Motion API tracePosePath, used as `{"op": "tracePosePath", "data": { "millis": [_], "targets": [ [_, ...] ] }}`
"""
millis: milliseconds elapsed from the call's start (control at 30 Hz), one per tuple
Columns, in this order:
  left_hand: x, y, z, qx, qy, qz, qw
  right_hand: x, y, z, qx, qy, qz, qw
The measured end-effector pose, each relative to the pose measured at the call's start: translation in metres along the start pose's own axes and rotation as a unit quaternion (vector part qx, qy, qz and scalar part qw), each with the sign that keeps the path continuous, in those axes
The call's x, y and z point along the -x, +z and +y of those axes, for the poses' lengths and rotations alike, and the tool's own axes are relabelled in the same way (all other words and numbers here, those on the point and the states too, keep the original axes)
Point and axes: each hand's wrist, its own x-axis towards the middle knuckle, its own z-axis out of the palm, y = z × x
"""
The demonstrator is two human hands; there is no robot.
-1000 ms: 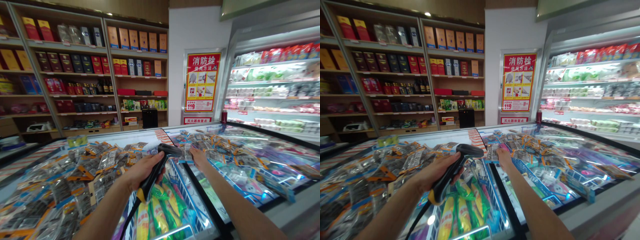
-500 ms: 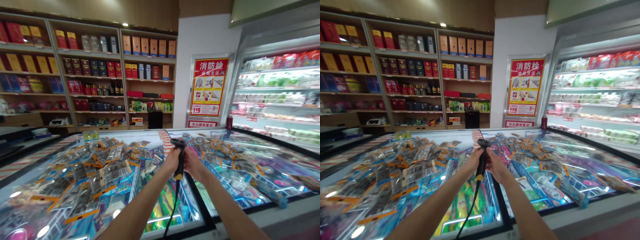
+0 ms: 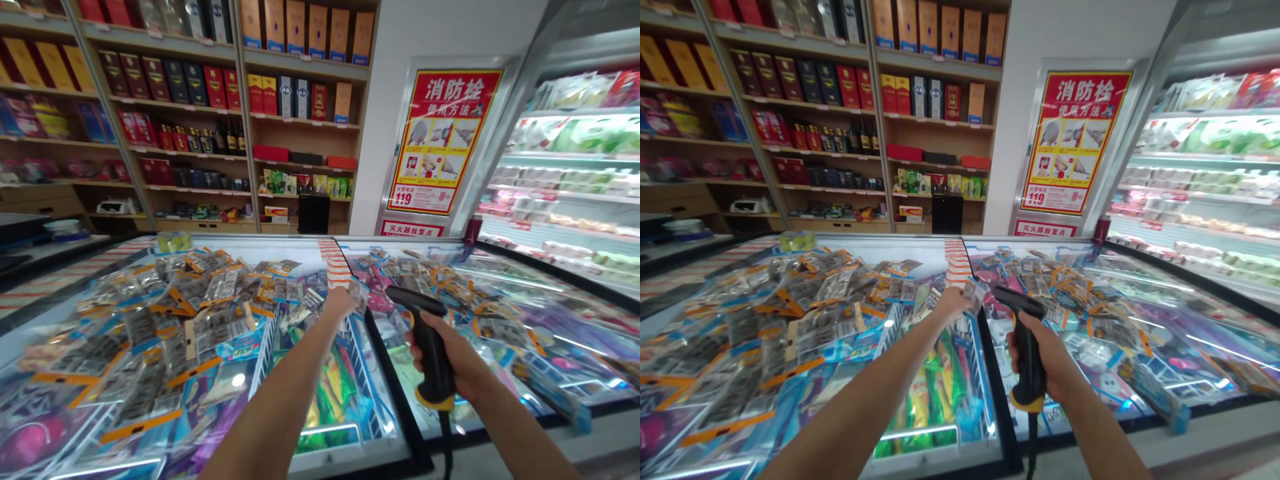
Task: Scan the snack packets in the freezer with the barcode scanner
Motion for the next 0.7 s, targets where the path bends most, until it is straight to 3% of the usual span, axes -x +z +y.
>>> {"op": "tracePosePath", "data": {
  "millis": [67, 133, 233, 367, 700],
  "targets": [
    [-0.009, -0.006, -0.005, 0.169, -0.018, -0.010, 0.985, 0.005, 0.004, 0.003, 0.021, 0.015, 0.007, 1.000],
    [-0.013, -0.009, -0.007, 0.335, -0.038, -0.030, 0.941, 0.007, 0.010, 0.002, 0.033, 0.023, 0.013, 0.999],
    [-0.015, -0.008, -0.004, 0.458, -0.087, -0.058, 0.883, 0.005, 0.017, -0.006, 0.034, 0.037, 0.023, 0.998],
    [-0.020, -0.003, 0.009, 0.480, -0.120, -0.065, 0.867, 0.004, 0.020, -0.024, 0.044, 0.066, 0.051, 0.996],
    [-0.022, 0.003, 0.015, 0.461, -0.141, -0.043, 0.875, 0.014, 0.016, -0.046, 0.042, 0.106, 0.063, 0.992]
  ]
}}
